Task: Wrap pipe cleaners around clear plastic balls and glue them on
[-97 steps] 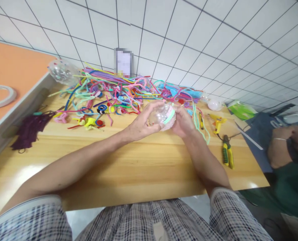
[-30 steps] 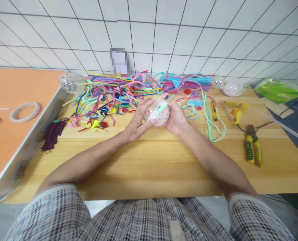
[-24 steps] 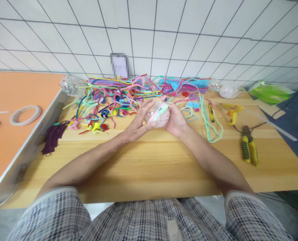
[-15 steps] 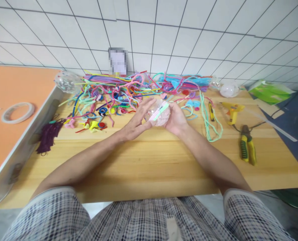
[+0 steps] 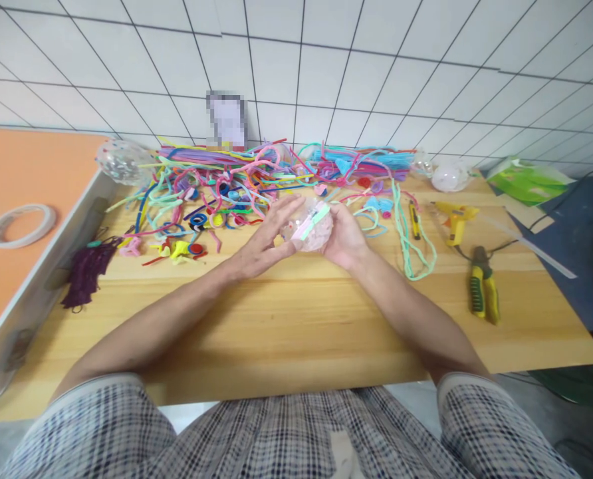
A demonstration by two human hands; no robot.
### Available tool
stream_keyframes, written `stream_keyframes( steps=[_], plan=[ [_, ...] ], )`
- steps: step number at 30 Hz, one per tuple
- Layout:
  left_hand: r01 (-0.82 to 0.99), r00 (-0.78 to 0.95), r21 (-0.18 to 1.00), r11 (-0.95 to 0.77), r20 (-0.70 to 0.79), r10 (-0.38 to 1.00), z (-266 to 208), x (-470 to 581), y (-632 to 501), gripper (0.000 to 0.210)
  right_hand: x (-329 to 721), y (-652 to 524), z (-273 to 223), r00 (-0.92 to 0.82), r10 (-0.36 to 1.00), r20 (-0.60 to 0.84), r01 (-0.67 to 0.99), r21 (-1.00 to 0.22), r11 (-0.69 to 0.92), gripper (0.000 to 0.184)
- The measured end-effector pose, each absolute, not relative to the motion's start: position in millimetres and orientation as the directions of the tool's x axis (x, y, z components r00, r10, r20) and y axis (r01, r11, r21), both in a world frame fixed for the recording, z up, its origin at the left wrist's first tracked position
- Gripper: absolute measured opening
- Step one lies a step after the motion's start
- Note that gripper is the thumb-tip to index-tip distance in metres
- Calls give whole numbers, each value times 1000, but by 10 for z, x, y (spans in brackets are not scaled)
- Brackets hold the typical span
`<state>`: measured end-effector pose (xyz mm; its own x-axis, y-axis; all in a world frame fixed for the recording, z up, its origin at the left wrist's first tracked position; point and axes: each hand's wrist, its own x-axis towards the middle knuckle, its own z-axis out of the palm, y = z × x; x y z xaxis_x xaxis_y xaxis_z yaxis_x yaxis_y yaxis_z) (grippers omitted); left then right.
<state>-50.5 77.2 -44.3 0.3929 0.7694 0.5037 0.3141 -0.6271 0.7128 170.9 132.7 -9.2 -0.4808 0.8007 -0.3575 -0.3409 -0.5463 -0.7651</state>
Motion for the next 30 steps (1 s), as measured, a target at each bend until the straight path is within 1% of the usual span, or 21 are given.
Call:
stream_keyframes(
  steps=[9, 13, 15, 17, 20, 23, 26, 30],
  plan=[
    [303, 404, 698, -649, 523, 751, -448, -501, 751, 77, 1674, 1296, -78, -445, 793, -415, -360, -728, -583, 28],
    [280, 417, 707, -650, 520, 745, -432, -510, 770, 78, 1666, 1314, -121, -413, 825, -386, -386, -746, -542, 26],
    [252, 409, 731, -634, 513, 754, -430, -507, 772, 81, 1664, 1331, -178, -368, 866, -338, -394, -788, -474, 24],
    [207, 382, 782, -588, 488, 784, -435, -491, 760, 84, 1658, 1344, -244, -310, 917, -250, -393, -845, -363, 25],
    [128, 324, 883, -452, 393, 860, -452, -449, 728, 87, 1643, 1346, -329, -216, 973, -87, -370, -915, -164, 32],
    [89, 281, 934, -347, 311, 908, -479, -408, 712, 89, 1642, 1332, -390, -198, 980, 16, -310, -950, -47, 41],
    [73, 256, 936, -345, 317, 913, -510, -388, 727, 91, 1670, 1306, -442, -229, 972, 60, -229, -974, 6, 46],
    [107, 272, 901, -420, 380, 884, -517, -398, 761, 87, 1719, 1254, -469, -242, 964, 109, -131, -988, 79, 46]
  ],
)
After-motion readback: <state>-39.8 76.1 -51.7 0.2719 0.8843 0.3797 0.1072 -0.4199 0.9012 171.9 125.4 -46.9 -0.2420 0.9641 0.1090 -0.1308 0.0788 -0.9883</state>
